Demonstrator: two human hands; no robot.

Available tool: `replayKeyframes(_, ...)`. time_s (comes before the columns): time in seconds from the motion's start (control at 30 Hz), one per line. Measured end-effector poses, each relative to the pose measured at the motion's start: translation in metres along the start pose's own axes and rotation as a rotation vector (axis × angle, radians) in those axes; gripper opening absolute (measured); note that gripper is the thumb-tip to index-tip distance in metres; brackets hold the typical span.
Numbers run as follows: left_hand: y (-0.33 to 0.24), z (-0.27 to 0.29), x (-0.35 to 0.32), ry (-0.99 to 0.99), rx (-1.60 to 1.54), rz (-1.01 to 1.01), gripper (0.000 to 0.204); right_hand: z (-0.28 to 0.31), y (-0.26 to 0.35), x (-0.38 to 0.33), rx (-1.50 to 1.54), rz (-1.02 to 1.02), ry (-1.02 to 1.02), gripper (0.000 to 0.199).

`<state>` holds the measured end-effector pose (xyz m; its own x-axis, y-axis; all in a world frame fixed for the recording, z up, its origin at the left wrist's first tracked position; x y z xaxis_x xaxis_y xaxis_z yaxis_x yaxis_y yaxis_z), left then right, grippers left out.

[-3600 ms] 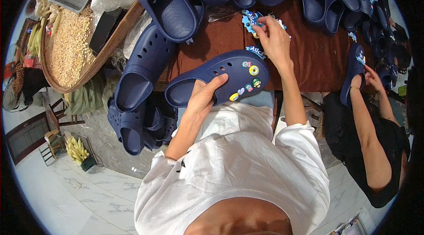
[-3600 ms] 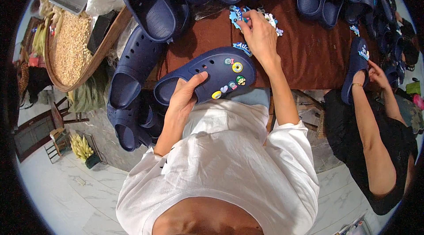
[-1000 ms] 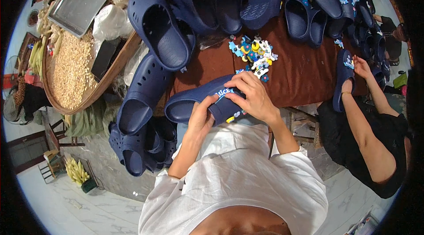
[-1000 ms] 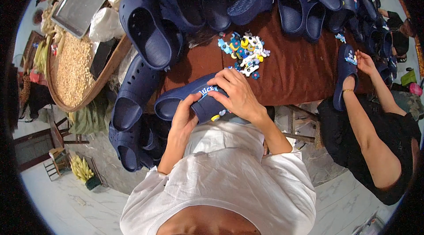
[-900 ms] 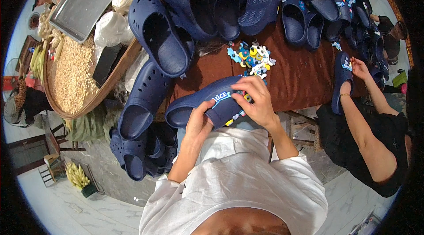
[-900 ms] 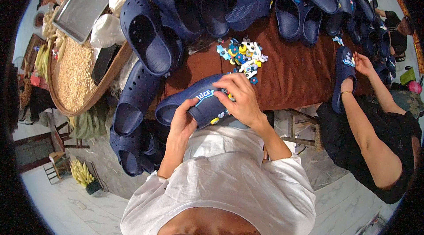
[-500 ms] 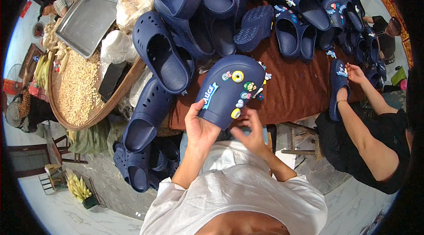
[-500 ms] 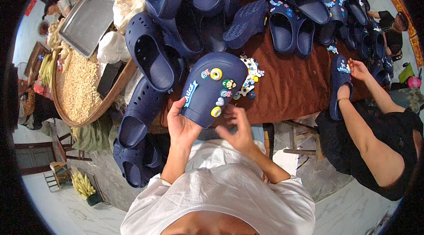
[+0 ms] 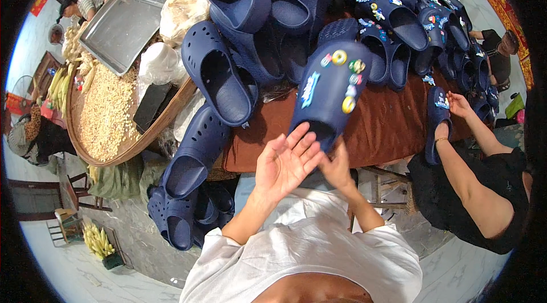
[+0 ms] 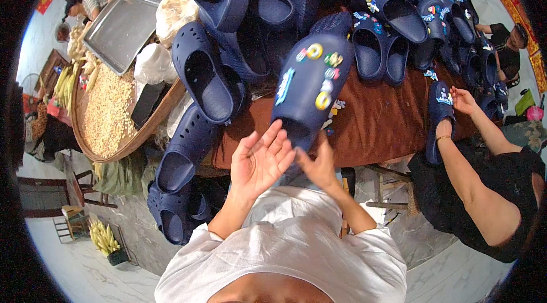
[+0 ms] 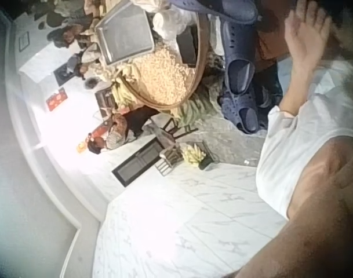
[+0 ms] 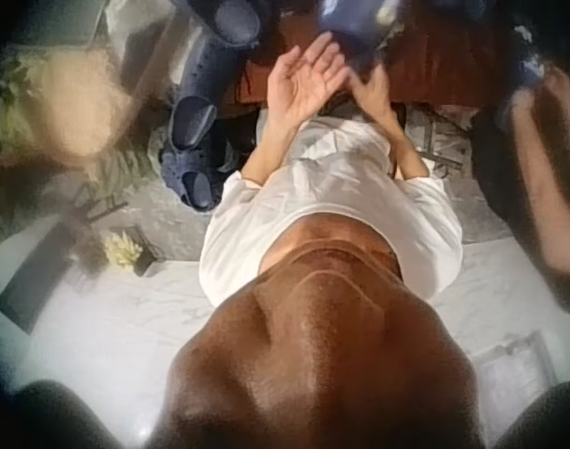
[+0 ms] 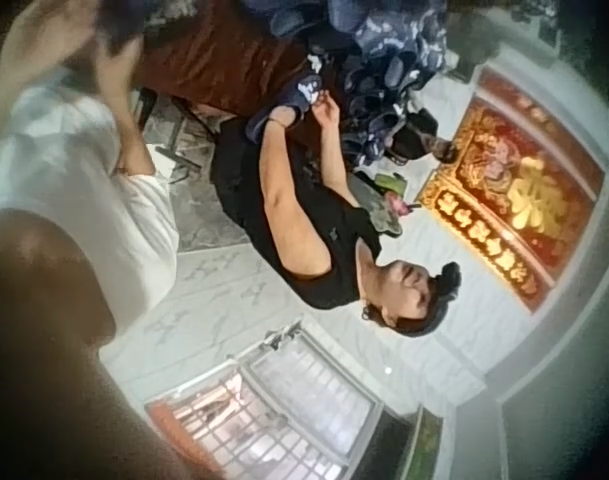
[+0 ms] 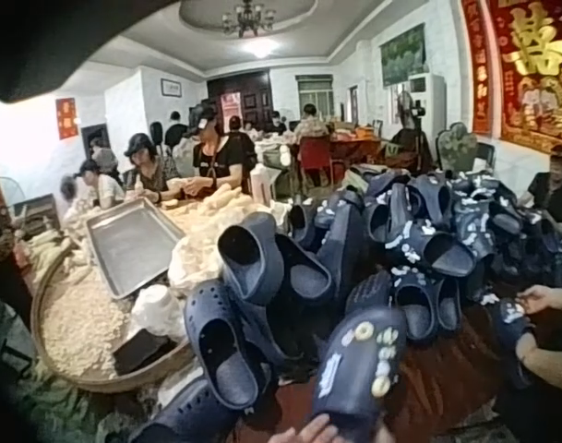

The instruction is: Apply decorative charms and stickers to blue clog-style shoes.

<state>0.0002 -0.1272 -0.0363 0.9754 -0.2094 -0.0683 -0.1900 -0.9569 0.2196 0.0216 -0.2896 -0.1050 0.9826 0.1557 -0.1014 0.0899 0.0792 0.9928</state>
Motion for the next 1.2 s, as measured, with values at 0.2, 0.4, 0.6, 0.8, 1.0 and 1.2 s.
replayKeyframes(0.2, -0.038, 0.038, -0.008, -0.106, 1.516, -0.585, 0.028, 0.060, 0.055, 0.082, 0.036, -0.048, -0.037, 0.042)
replayKeyframes(0.4, -0.067, 0.088, 0.003, -0.128, 2.103, -0.824, 0.023, 0.099, 0.068, 0.197, -0.009, -0.086, -0.147, 0.051)
replayKeyframes(0.6, -0.071, 0.098, 0.002, -0.029, 2.298, -1.020, 0.021, 0.096, 0.074, 0.251, 0.148, -0.267, 0.003, 0.063)
replayKeyframes(0.8, -0.068, 0.097, 0.002, -0.007, 2.286, -1.010, 0.021, 0.074, 0.015, 0.224, 0.128, -0.228, -0.352, 0.061)
replayKeyframes(1.0, -0.064, 0.095, 0.005, -0.002, 2.349, -1.002, 0.022, 0.049, 0.009, 0.209, 0.834, -0.447, 0.007, 0.035)
replayKeyframes(1.2, -0.063, 0.096, 0.005, 0.005, 2.355, -1.036, 0.022, 0.041, 0.011, 0.233, 0.727, -0.318, -0.095, 0.019)
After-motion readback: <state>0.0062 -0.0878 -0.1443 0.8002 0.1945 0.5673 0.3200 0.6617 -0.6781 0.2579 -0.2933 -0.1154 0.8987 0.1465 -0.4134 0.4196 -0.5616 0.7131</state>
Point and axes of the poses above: each hand's wrist, its own x-axis towards the middle knuckle, its own z-axis out of the back of the hand, y = z × x, the point moved 1 cm from there along x, towards the middle knuckle, and after that the axes turned 14 degrees about -z, right-handed, at the moved point
